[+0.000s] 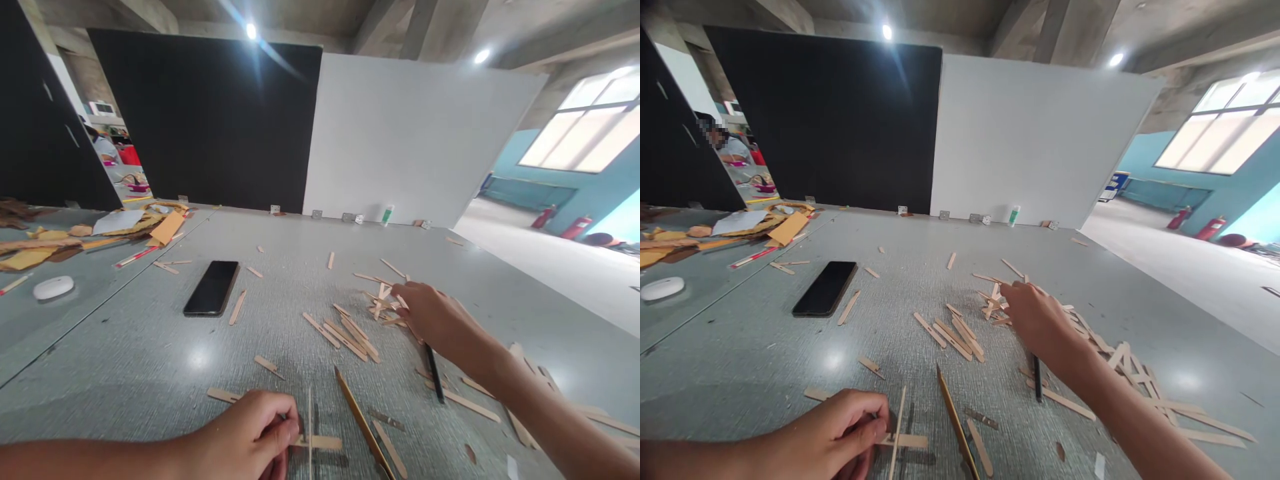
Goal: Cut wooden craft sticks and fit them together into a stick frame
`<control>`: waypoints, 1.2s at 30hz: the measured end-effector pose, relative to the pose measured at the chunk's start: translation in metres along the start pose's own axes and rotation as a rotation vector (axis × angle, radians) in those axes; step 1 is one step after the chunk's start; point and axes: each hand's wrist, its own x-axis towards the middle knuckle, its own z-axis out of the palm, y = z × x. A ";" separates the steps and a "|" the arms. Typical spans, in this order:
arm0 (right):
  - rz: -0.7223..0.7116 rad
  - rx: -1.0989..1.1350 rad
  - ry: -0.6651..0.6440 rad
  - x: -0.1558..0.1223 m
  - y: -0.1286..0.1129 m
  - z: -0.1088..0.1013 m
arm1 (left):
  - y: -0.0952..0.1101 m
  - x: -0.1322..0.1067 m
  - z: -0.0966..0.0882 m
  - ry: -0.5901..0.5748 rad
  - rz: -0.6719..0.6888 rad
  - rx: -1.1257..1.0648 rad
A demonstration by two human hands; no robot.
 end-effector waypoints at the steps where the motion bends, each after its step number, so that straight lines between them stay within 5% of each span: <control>1: -0.004 -0.002 -0.002 -0.001 -0.005 -0.003 | 0.000 -0.001 0.000 0.005 -0.012 -0.013; 7: -0.083 0.061 -0.096 -0.010 -0.033 -0.013 | 0.000 -0.003 0.001 0.018 -0.019 0.002; 17: -0.099 0.130 -0.277 -0.010 -0.042 0.013 | -0.007 0.001 0.001 0.030 0.069 0.019; 23: -0.151 0.159 -0.350 -0.013 -0.051 0.010 | -0.004 0.001 -0.002 0.013 0.086 0.050; 27: -0.137 0.159 -0.305 -0.016 -0.041 -0.008 | -0.003 0.000 -0.002 0.029 0.079 0.083; 33: 0.057 0.064 -0.050 -0.012 0.006 -0.038 | -0.006 0.001 -0.002 0.034 0.074 0.066; 36: 0.081 0.033 -0.074 -0.008 0.018 -0.038 | -0.007 0.002 -0.002 0.029 0.099 0.082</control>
